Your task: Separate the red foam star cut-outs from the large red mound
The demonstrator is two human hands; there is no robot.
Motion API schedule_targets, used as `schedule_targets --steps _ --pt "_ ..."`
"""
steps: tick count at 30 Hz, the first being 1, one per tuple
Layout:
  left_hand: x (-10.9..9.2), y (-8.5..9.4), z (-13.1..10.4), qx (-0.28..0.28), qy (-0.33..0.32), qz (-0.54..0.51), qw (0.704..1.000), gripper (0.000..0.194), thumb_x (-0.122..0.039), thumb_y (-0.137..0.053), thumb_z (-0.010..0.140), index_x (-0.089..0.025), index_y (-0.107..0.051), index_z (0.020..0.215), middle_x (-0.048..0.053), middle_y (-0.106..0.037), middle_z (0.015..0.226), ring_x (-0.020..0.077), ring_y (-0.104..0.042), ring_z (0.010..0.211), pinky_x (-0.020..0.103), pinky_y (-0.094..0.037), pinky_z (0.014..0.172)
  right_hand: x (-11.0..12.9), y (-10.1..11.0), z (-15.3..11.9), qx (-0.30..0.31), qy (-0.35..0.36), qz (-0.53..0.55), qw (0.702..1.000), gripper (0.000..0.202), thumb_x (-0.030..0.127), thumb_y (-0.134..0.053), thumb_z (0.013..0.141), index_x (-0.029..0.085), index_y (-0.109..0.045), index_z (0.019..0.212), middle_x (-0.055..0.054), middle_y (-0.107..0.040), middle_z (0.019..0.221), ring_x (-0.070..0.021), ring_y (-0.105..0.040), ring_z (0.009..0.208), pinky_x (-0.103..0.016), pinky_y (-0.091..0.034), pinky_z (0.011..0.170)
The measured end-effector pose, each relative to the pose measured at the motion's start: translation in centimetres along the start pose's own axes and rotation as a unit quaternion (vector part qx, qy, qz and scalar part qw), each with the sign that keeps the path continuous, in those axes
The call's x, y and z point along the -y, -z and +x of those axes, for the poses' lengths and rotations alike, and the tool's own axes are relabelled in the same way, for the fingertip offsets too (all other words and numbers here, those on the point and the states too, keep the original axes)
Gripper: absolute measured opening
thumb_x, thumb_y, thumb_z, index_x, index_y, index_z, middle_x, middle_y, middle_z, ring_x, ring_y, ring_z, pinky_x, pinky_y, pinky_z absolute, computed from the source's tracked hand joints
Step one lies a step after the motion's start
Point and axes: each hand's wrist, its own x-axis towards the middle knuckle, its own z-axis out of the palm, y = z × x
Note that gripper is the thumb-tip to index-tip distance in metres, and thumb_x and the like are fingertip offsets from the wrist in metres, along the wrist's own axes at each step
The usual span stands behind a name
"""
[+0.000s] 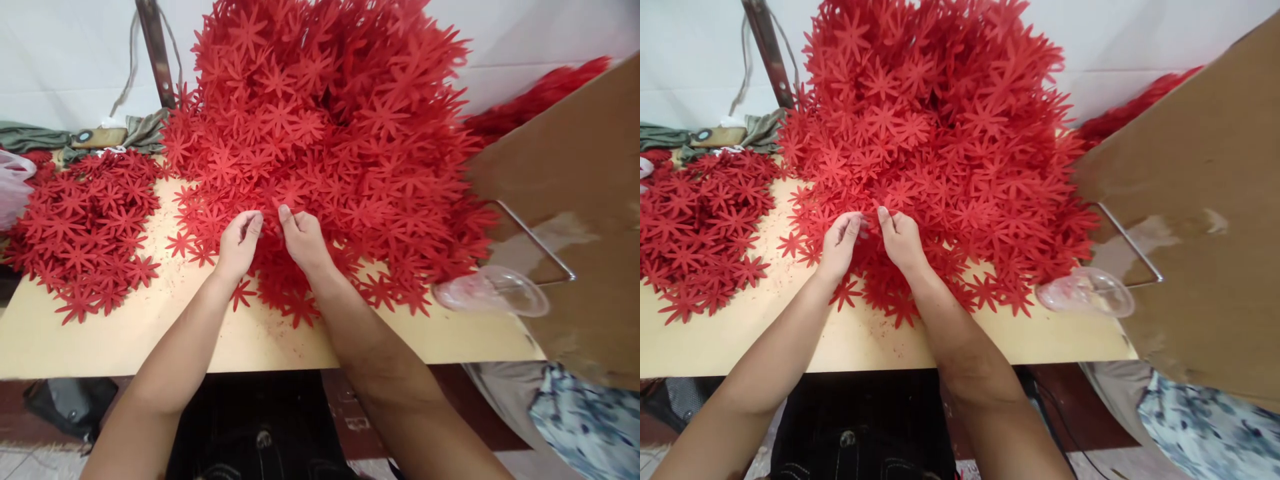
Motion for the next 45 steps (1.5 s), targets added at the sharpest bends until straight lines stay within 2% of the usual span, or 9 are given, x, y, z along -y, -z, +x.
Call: schedule_targets --steps 5,10,13,20,26,33,37,39,45 --pt "-0.3 -0.7 0.1 0.023 0.041 -0.073 0.996 0.020 -0.031 -0.067 0.071 -0.018 -0.067 0.086 0.002 -0.067 0.091 0.0120 -0.060 0.086 0.024 -0.044 0.082 -0.4 -0.3 -0.8 0.040 0.000 0.040 0.998 0.061 0.078 -0.043 0.065 0.021 -0.031 0.047 0.005 -0.028 0.046 -0.0052 -0.024 0.045 -0.026 -0.021 0.043" --pt "0.4 -0.5 0.7 -0.063 0.077 -0.103 0.990 0.012 -0.027 -0.067 0.071 -0.017 -0.064 0.076 -0.004 -0.062 0.065 0.0070 -0.054 0.062 0.021 -0.044 0.068 -0.1 -0.2 -1.4 0.152 0.022 0.134 0.979 0.052 0.073 -0.051 0.066 0.020 -0.047 0.061 0.003 -0.048 0.058 -0.0085 -0.045 0.057 -0.024 -0.043 0.057" --pt "0.5 0.0 1.1 -0.099 0.084 -0.141 0.981 0.011 -0.029 -0.062 0.075 -0.018 -0.062 0.077 -0.005 -0.059 0.061 0.0063 -0.051 0.057 0.021 -0.043 0.064 -0.3 0.0 -1.3 0.174 0.034 0.142 0.974 0.047 0.067 -0.059 0.064 0.020 -0.054 0.070 0.002 -0.056 0.066 -0.0096 -0.050 0.064 -0.025 -0.045 0.062" --pt "0.3 0.5 1.4 -0.111 0.099 -0.168 0.975 0.012 -0.029 -0.061 0.077 -0.019 -0.056 0.074 -0.007 -0.051 0.054 0.0054 -0.044 0.048 0.020 -0.037 0.055 -0.8 0.8 -1.0 0.096 -0.006 0.083 0.992 0.055 0.071 -0.050 0.068 0.020 -0.038 0.052 0.004 -0.039 0.045 -0.0066 -0.033 0.044 -0.025 -0.025 0.044" --pt "-0.8 -0.5 0.6 -0.042 0.102 -0.107 0.988 0.013 -0.007 -0.051 0.071 -0.018 -0.056 0.075 -0.006 -0.056 0.060 0.0051 -0.050 0.051 0.018 -0.039 0.052 -1.0 0.5 -0.8 0.048 -0.014 0.119 0.992 0.054 0.071 -0.051 0.067 0.019 -0.040 0.054 0.005 -0.036 0.050 -0.0062 -0.032 0.048 -0.024 -0.028 0.048" --pt "-1.1 -0.2 0.5 -0.033 0.108 -0.070 0.991 0.017 -0.002 -0.041 0.066 -0.017 -0.049 0.063 -0.005 -0.050 0.056 0.0041 -0.042 0.045 0.017 -0.034 0.046 -0.9 0.3 -1.1 0.126 -0.017 0.201 0.971 0.044 0.061 -0.063 0.065 0.020 -0.057 0.082 0.002 -0.056 0.077 -0.0087 -0.047 0.069 -0.024 -0.039 0.064" --pt "-1.5 -0.3 0.3 0.013 0.091 -0.056 0.994 0.004 -0.013 -0.053 0.071 -0.017 -0.053 0.071 -0.006 -0.049 0.059 0.0035 -0.041 0.050 0.017 -0.035 0.051 -1.1 0.4 -0.9 0.064 -0.033 0.200 0.977 0.046 0.061 -0.068 0.059 0.019 -0.053 0.072 0.005 -0.048 0.061 -0.0067 -0.039 0.055 -0.023 -0.034 0.054" --pt "-1.8 -0.7 0.0 0.030 0.084 -0.030 0.996 0.012 -0.018 -0.063 0.067 -0.016 -0.054 0.074 -0.005 -0.052 0.066 0.0036 -0.044 0.056 0.017 -0.037 0.057 -1.2 0.4 -0.7 0.032 -0.036 0.200 0.979 0.049 0.064 -0.067 0.057 0.019 -0.050 0.067 0.006 -0.044 0.055 -0.0063 -0.036 0.051 -0.023 -0.032 0.050" --pt "-1.4 -1.5 -0.2 0.017 0.109 0.028 0.994 0.016 -0.008 -0.063 0.064 -0.016 -0.055 0.076 -0.005 -0.053 0.066 0.0046 -0.044 0.059 0.019 -0.039 0.063 -0.9 0.4 -0.7 -0.028 -0.012 0.167 0.985 0.050 0.065 -0.061 0.063 0.019 -0.043 0.055 0.006 -0.038 0.051 -0.0053 -0.033 0.050 -0.023 -0.030 0.050"
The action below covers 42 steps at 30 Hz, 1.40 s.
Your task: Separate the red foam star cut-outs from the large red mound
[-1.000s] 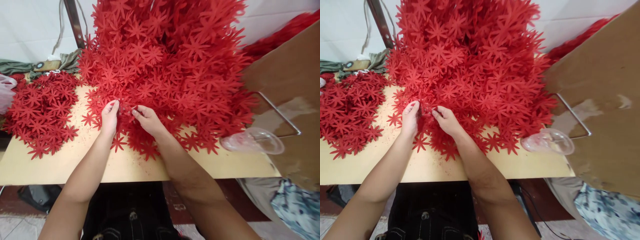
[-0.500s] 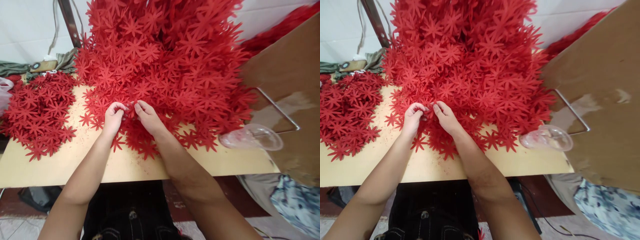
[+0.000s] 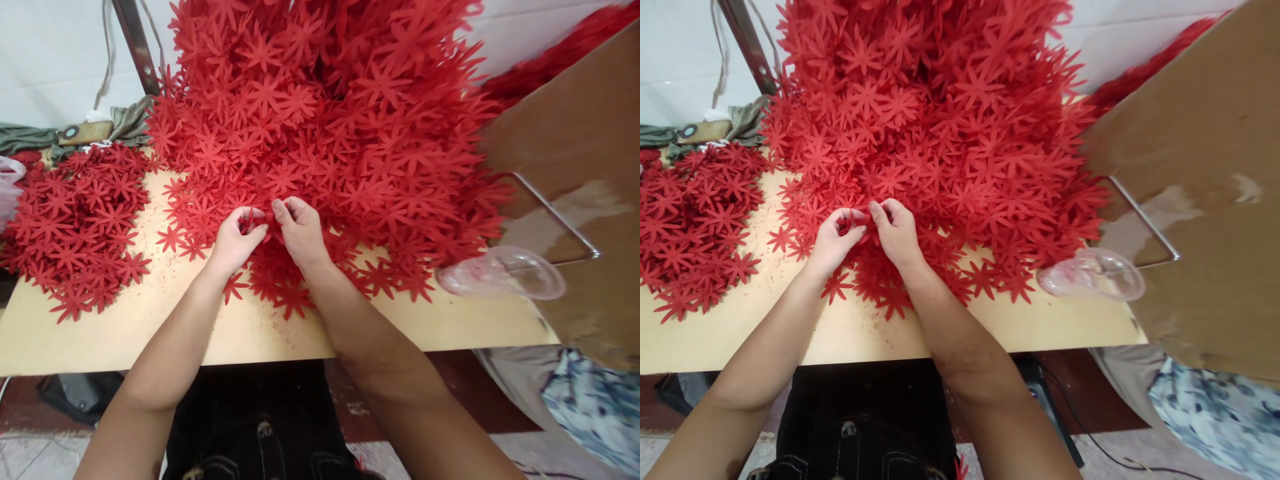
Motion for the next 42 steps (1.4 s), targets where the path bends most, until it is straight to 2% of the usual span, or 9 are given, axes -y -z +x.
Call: schedule_targets --steps 4,9,13,18,23,29,35,37,42 --pt "0.8 0.4 0.5 -0.012 -0.017 -0.022 1.000 0.009 -0.008 -0.057 0.066 -0.016 -0.054 0.071 -0.004 -0.055 0.067 0.0055 -0.049 0.062 0.020 -0.042 0.068 0.1 0.1 -0.1 0.049 -0.033 0.082 0.995 0.035 0.047 -0.073 0.061 0.020 -0.056 0.075 0.005 -0.050 0.065 -0.0062 -0.044 0.059 -0.022 -0.040 0.059" --pt "1.4 1.0 1.0 -0.063 -0.058 -0.061 0.994 0.007 -0.013 -0.059 0.068 -0.017 -0.054 0.072 -0.004 -0.056 0.069 0.0060 -0.051 0.065 0.021 -0.043 0.072 -0.2 0.1 0.0 0.107 -0.110 0.185 0.971 0.045 0.032 -0.082 0.047 0.020 -0.059 0.084 0.003 -0.061 0.082 -0.0075 -0.055 0.074 -0.021 -0.046 0.070" --pt "1.2 1.0 0.9 -0.058 -0.077 -0.041 0.994 0.007 -0.014 -0.060 0.069 -0.017 -0.056 0.073 -0.002 -0.059 0.074 0.0070 -0.054 0.070 0.021 -0.044 0.076 -0.4 0.1 0.1 0.103 -0.164 0.176 0.965 0.043 0.034 -0.082 0.047 0.020 -0.058 0.080 0.005 -0.060 0.070 -0.0068 -0.054 0.064 -0.022 -0.047 0.062" --pt "0.8 0.5 0.5 -0.029 -0.071 0.002 0.997 0.011 -0.012 -0.062 0.067 -0.016 -0.059 0.076 0.001 -0.065 0.081 0.0085 -0.057 0.074 0.023 -0.045 0.077 0.0 0.2 0.2 0.040 -0.097 0.109 0.989 0.037 0.039 -0.080 0.051 0.019 -0.054 0.068 0.008 -0.051 0.056 -0.0038 -0.044 0.052 -0.019 -0.037 0.052" --pt "0.7 0.5 0.4 0.000 -0.056 -0.021 0.998 0.015 -0.017 -0.069 0.063 -0.015 -0.061 0.075 -0.001 -0.065 0.078 0.0084 -0.058 0.073 0.023 -0.046 0.075 0.4 -0.1 0.2 0.030 -0.071 0.063 0.995 0.046 0.053 -0.077 0.049 0.019 -0.049 0.060 0.006 -0.048 0.053 -0.0047 -0.039 0.049 -0.021 -0.031 0.046" --pt "0.7 1.0 0.6 -0.010 -0.043 -0.068 0.997 0.014 -0.024 -0.070 0.063 -0.016 -0.058 0.067 -0.005 -0.058 0.064 0.0047 -0.052 0.060 0.019 -0.043 0.063 0.3 -0.3 -0.1 0.097 -0.067 0.091 0.989 0.049 0.063 -0.070 0.053 0.020 -0.049 0.066 0.006 -0.046 0.058 -0.0055 -0.039 0.053 -0.021 -0.037 0.052" --pt "0.5 1.0 0.6 -0.050 -0.024 -0.145 0.988 0.016 -0.025 -0.069 0.066 -0.018 -0.055 0.068 -0.007 -0.052 0.060 0.0043 -0.048 0.053 0.019 -0.041 0.057 0.4 -0.3 -0.5 0.178 -0.094 0.104 0.974 0.051 0.054 -0.076 0.052 0.021 -0.049 0.080 0.007 -0.049 0.060 -0.0071 -0.045 0.054 -0.023 -0.041 0.054" --pt "0.3 1.0 0.6 -0.061 -0.011 -0.158 0.985 0.016 -0.024 -0.068 0.067 -0.018 -0.053 0.067 -0.007 -0.049 0.057 0.0031 -0.043 0.049 0.018 -0.036 0.050 0.4 -0.2 -0.3 0.161 -0.081 0.108 0.978 0.047 0.052 -0.076 0.053 0.021 -0.050 0.078 0.006 -0.050 0.062 -0.0062 -0.044 0.054 -0.022 -0.039 0.053" --pt "-0.6 2.2 1.0 -0.130 0.007 -0.212 0.969 0.014 -0.023 -0.064 0.070 -0.020 -0.050 0.070 -0.008 -0.049 0.055 0.0020 -0.037 0.043 0.016 -0.026 0.041 -0.1 0.6 0.5 0.057 -0.078 0.117 0.988 0.031 0.036 -0.072 0.059 0.021 -0.048 0.072 0.008 -0.041 0.056 -0.0047 -0.034 0.049 -0.020 -0.029 0.047"
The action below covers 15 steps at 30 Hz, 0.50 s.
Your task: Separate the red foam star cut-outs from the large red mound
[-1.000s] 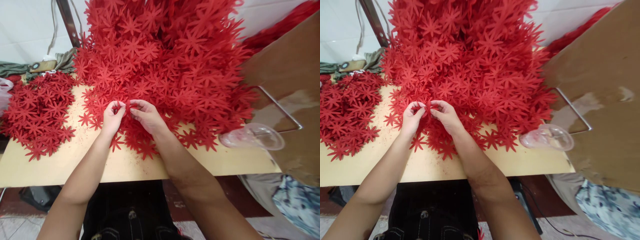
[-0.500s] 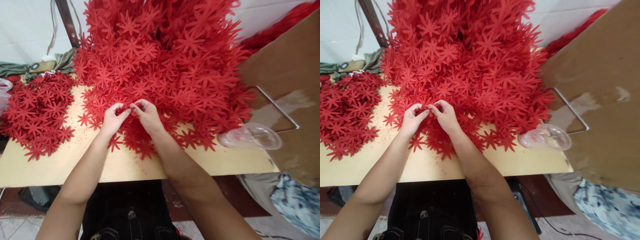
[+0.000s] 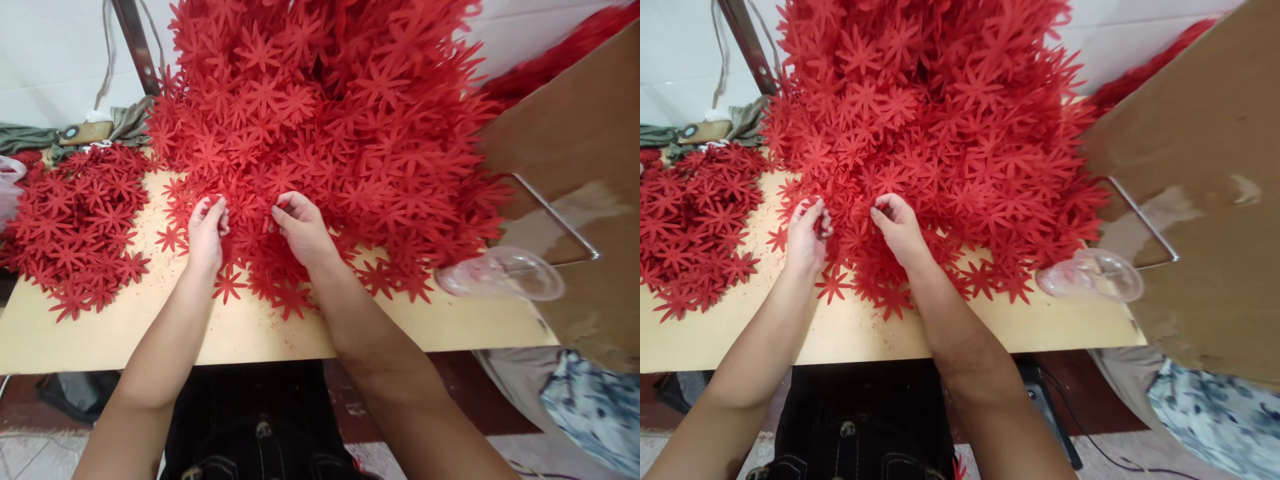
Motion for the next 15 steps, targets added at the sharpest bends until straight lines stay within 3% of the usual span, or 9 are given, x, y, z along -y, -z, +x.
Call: schedule_targets --steps 3,7,11,15 --pt "-0.6 0.4 0.4 -0.009 -0.010 -0.012 1.000 0.014 -0.022 -0.062 0.071 -0.020 -0.048 0.071 -0.006 -0.057 0.062 0.0022 -0.040 0.044 0.016 -0.028 0.041 0.0 0.4 0.3 -0.022 0.004 0.011 1.000 0.025 0.025 -0.070 0.057 0.020 -0.050 0.071 0.007 -0.045 0.060 -0.0046 -0.038 0.052 -0.019 -0.032 0.049" --pt "-0.1 0.3 0.1 0.053 0.010 0.016 0.998 0.012 -0.019 -0.062 0.069 -0.020 -0.051 0.074 -0.006 -0.059 0.062 0.0032 -0.041 0.045 0.017 -0.028 0.043 0.1 0.0 0.1 -0.007 0.017 -0.004 1.000 0.025 0.021 -0.070 0.056 0.019 -0.054 0.074 0.006 -0.052 0.066 -0.0046 -0.044 0.056 -0.020 -0.037 0.055" --pt "0.7 0.1 -0.1 0.085 0.001 0.069 0.994 0.022 -0.012 -0.061 0.066 -0.021 -0.059 0.086 -0.004 -0.066 0.075 0.0032 -0.043 0.048 0.018 -0.033 0.048 0.0 -0.4 0.0 -0.019 0.016 -0.009 1.000 0.034 0.039 -0.075 0.055 0.020 -0.053 0.072 0.007 -0.050 0.059 -0.0050 -0.042 0.051 -0.021 -0.036 0.050" --pt "0.9 0.3 0.2 0.036 -0.089 0.123 0.988 0.016 -0.012 -0.061 0.068 -0.020 -0.061 0.082 -0.001 -0.067 0.085 0.0065 -0.056 0.070 0.019 -0.044 0.070 -0.1 -0.3 0.1 -0.015 0.025 -0.053 0.998 0.046 0.059 -0.071 0.054 0.020 -0.050 0.068 0.007 -0.046 0.051 -0.0049 -0.038 0.043 -0.022 -0.032 0.044"
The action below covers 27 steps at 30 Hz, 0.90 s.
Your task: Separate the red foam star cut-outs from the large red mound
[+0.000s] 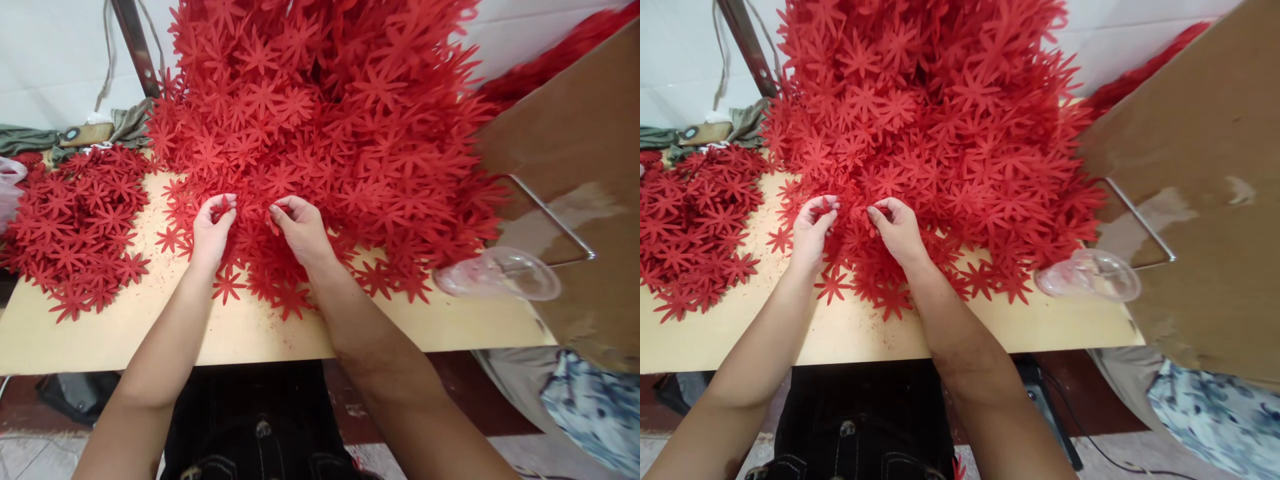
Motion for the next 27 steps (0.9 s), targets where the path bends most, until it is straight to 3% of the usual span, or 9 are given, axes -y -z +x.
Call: schedule_targets --steps 3,7,10,16,22,27 --pt "-0.1 0.0 0.0 -0.015 -0.050 0.030 0.998 0.008 -0.019 -0.064 0.070 -0.018 -0.061 0.077 0.000 -0.066 0.085 0.0083 -0.058 0.081 0.021 -0.044 0.080 0.2 0.0 -0.2 -0.015 0.023 -0.055 0.998 0.049 0.064 -0.068 0.054 0.020 -0.048 0.061 0.007 -0.045 0.049 -0.0051 -0.038 0.045 -0.022 -0.032 0.046" --pt "-0.3 -0.5 -0.6 0.080 -0.037 0.060 0.994 0.016 -0.026 -0.069 0.066 -0.017 -0.064 0.077 0.001 -0.066 0.083 0.0099 -0.058 0.080 0.024 -0.044 0.082 0.5 0.0 -0.5 -0.015 0.038 -0.100 0.994 0.050 0.065 -0.066 0.056 0.019 -0.048 0.058 0.007 -0.042 0.048 -0.0052 -0.035 0.046 -0.022 -0.030 0.047" --pt "-0.1 -0.7 -0.9 0.103 -0.018 0.078 0.991 0.014 -0.023 -0.070 0.064 -0.016 -0.063 0.074 0.000 -0.065 0.079 0.0094 -0.057 0.075 0.024 -0.044 0.081 0.4 -0.2 -0.7 0.012 0.038 -0.086 0.995 0.051 0.068 -0.061 0.058 0.019 -0.049 0.062 0.007 -0.041 0.051 -0.0049 -0.033 0.047 -0.022 -0.030 0.047" --pt "0.5 -0.5 -0.2 0.012 -0.001 0.009 1.000 0.013 -0.024 -0.068 0.066 -0.017 -0.057 0.069 -0.003 -0.060 0.072 0.0067 -0.053 0.068 0.021 -0.042 0.072 0.2 -0.5 -0.8 0.101 0.005 -0.013 0.995 0.047 0.053 -0.075 0.052 0.020 -0.054 0.079 0.004 -0.053 0.071 -0.0063 -0.046 0.059 -0.021 -0.039 0.055" --pt "0.2 0.6 0.9 -0.067 0.048 -0.051 0.995 0.023 -0.036 -0.069 0.067 -0.021 -0.052 0.073 -0.006 -0.043 0.058 0.0051 -0.038 0.049 0.021 -0.031 0.050 -0.1 0.3 -0.1 0.039 0.005 -0.006 0.999 0.029 0.033 -0.073 0.057 0.019 -0.053 0.073 0.005 -0.051 0.066 -0.0058 -0.045 0.058 -0.022 -0.039 0.058" --pt "0.0 0.7 0.9 -0.037 -0.029 -0.002 0.999 0.027 -0.030 -0.073 0.064 -0.021 -0.058 0.085 -0.003 -0.054 0.073 0.0070 -0.051 0.065 0.021 -0.041 0.066 0.0 0.3 0.0 0.035 -0.009 0.022 0.999 0.030 0.039 -0.072 0.060 0.020 -0.053 0.072 0.007 -0.047 0.055 -0.0055 -0.041 0.052 -0.021 -0.034 0.052"
